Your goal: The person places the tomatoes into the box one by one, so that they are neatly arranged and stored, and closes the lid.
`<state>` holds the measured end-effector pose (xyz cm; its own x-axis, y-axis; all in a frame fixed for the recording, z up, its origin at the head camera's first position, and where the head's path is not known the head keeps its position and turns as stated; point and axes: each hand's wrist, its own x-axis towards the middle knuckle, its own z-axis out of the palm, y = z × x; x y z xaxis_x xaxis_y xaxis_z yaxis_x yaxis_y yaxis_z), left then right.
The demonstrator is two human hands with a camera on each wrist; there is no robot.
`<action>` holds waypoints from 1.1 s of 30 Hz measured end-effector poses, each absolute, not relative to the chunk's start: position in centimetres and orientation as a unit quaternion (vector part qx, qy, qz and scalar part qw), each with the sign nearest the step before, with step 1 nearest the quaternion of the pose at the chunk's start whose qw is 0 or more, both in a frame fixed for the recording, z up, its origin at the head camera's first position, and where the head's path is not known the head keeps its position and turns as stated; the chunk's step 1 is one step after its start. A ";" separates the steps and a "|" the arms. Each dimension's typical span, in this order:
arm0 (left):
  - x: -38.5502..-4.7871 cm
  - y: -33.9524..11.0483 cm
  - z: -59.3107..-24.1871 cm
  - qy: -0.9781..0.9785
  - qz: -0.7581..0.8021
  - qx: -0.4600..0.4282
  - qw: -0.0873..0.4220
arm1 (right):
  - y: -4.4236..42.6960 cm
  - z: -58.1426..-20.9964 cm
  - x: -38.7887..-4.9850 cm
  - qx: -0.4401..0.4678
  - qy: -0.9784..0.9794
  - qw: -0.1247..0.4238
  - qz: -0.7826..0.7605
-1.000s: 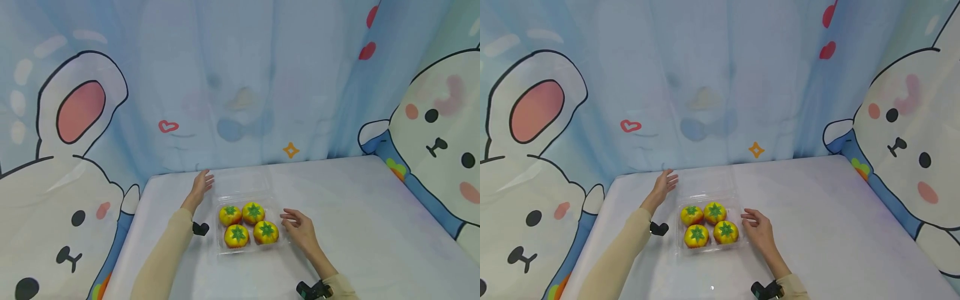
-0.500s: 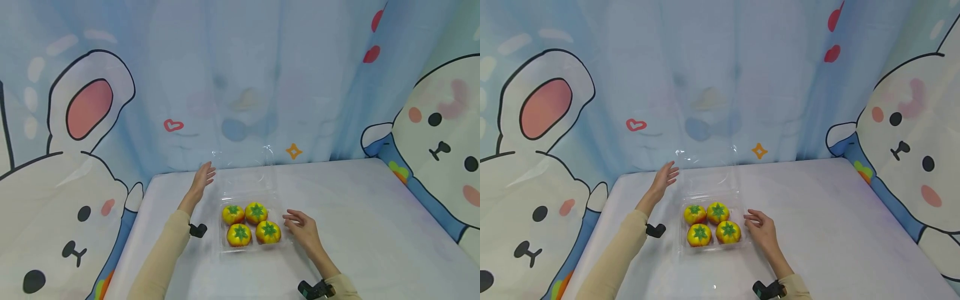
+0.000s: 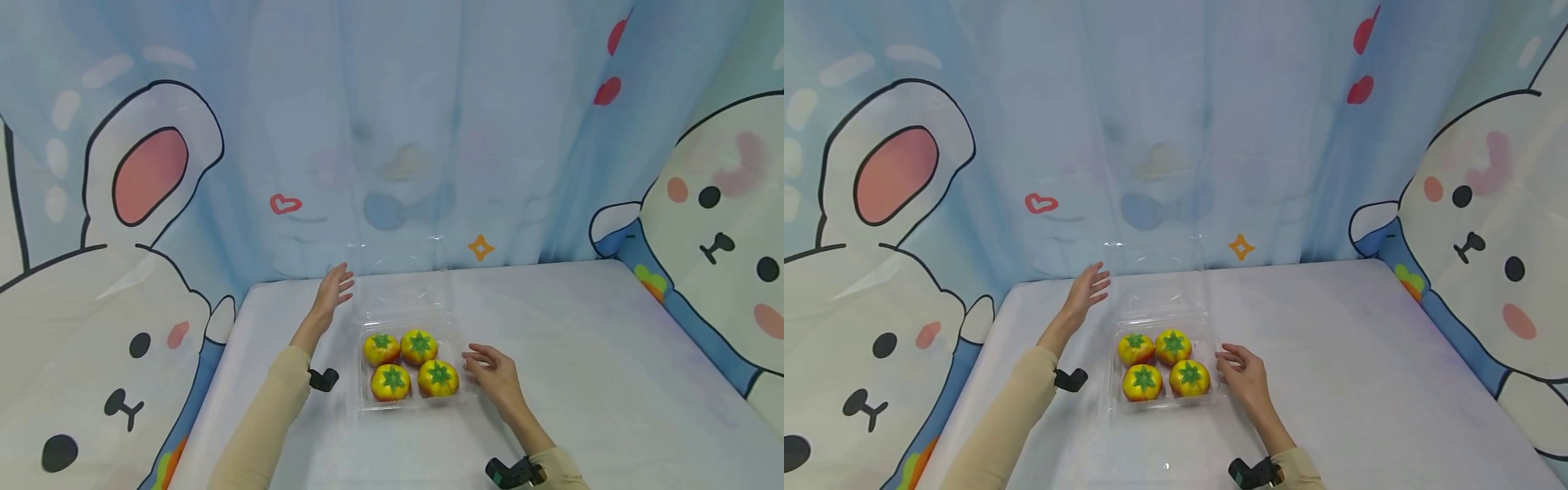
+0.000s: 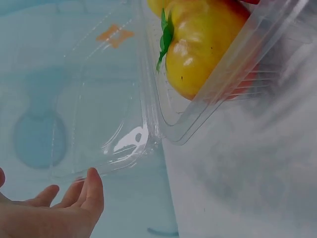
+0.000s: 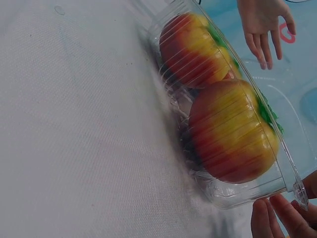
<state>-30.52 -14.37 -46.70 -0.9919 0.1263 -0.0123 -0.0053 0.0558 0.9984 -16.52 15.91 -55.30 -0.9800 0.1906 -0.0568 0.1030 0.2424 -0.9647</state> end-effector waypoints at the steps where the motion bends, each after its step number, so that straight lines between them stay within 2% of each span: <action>1: -30.4 -14.3 -46.7 0.726 0.685 0.044 0.047 | 15.9 -55.4 -16.5 -0.091 -0.789 0.041 0.606; 10: -29.7 -14.1 -46.3 0.731 0.678 0.059 0.040 | 16.0 -55.6 -16.4 -0.094 -0.789 0.032 0.606; 23: -27.9 -14.4 -46.3 0.747 0.657 0.101 0.018 | 16.0 -56.2 -16.0 -0.074 -0.784 0.059 0.614; 33: -26.8 -14.7 -46.3 0.759 0.639 0.122 0.016 | 16.3 -55.5 -15.9 -0.086 -0.766 0.027 0.637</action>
<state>-26.75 -14.70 -46.26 -0.9699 0.2055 0.1306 0.1637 0.1533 0.9745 -15.88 16.33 -55.49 -0.9840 0.1648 -0.0683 0.0972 0.1747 -0.9798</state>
